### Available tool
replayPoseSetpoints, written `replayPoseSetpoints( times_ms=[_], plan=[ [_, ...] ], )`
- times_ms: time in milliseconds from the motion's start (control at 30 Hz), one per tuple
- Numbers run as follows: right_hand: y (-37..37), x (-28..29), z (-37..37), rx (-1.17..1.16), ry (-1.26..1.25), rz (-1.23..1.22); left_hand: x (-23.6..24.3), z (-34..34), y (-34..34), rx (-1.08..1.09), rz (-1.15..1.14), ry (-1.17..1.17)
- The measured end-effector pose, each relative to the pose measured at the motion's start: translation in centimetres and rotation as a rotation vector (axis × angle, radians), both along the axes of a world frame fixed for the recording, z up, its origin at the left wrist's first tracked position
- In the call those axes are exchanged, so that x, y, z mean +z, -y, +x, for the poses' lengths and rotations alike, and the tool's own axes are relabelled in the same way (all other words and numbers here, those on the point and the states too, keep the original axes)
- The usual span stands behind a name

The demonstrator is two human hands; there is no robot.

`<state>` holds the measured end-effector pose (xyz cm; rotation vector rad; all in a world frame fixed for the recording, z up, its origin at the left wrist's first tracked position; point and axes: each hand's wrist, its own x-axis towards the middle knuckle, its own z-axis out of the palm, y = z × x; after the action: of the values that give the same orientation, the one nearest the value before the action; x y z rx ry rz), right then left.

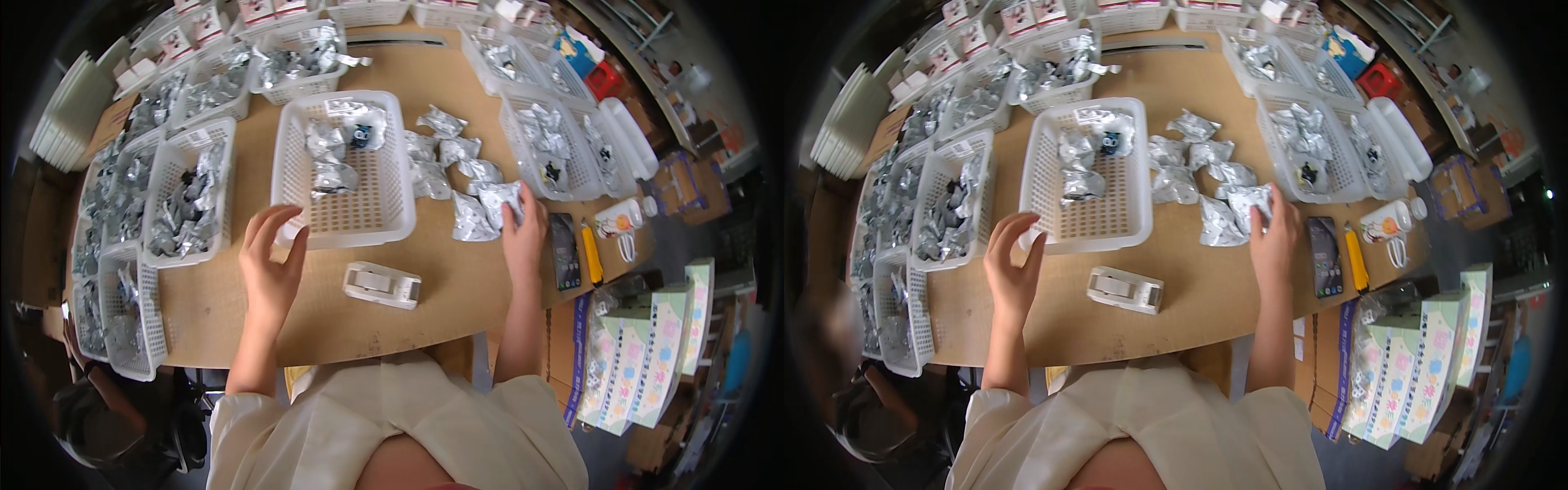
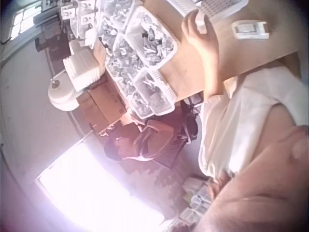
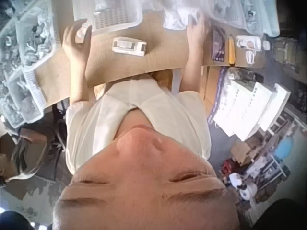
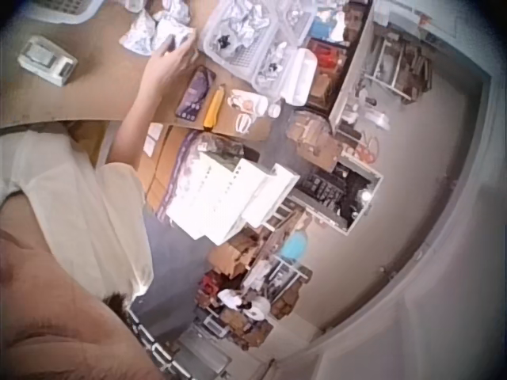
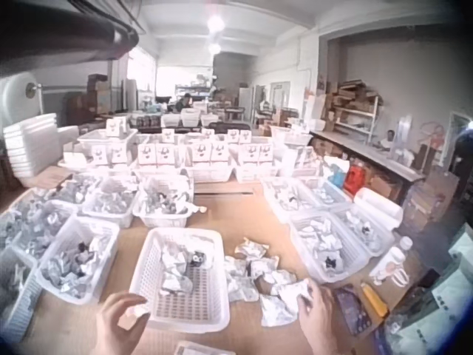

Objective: The person seals small silver foil pouches using a handheld tape dispenser. They pick up each pouch, apply tape to the opening, and place the sealed pouch into a white plastic basket. The process is repeated for multiple pouches throughout the clip.

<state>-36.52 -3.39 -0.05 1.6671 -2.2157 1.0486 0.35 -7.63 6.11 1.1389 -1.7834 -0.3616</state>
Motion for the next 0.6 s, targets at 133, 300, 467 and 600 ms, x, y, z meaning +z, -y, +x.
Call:
replayPoseSetpoints(
  times_ms=[133,300,467,600],
  plan=[
    [-1.7,0.5,1.0,0.000,-0.003,-0.191,0.4,-0.1,3.7,-0.005,-0.066,0.241],
    [-4.4,0.6,3.2,0.007,-0.076,-0.139,-0.4,-1.7,8.5,-0.204,0.035,0.602],
    [-5.8,-0.3,3.3,0.031,0.033,-0.144,-2.4,-3.0,10.9,-0.259,0.140,0.872],
    [-6.2,-0.1,3.5,0.042,0.022,-0.169,-3.2,-3.1,11.5,-0.220,0.173,0.917]
  ],
)
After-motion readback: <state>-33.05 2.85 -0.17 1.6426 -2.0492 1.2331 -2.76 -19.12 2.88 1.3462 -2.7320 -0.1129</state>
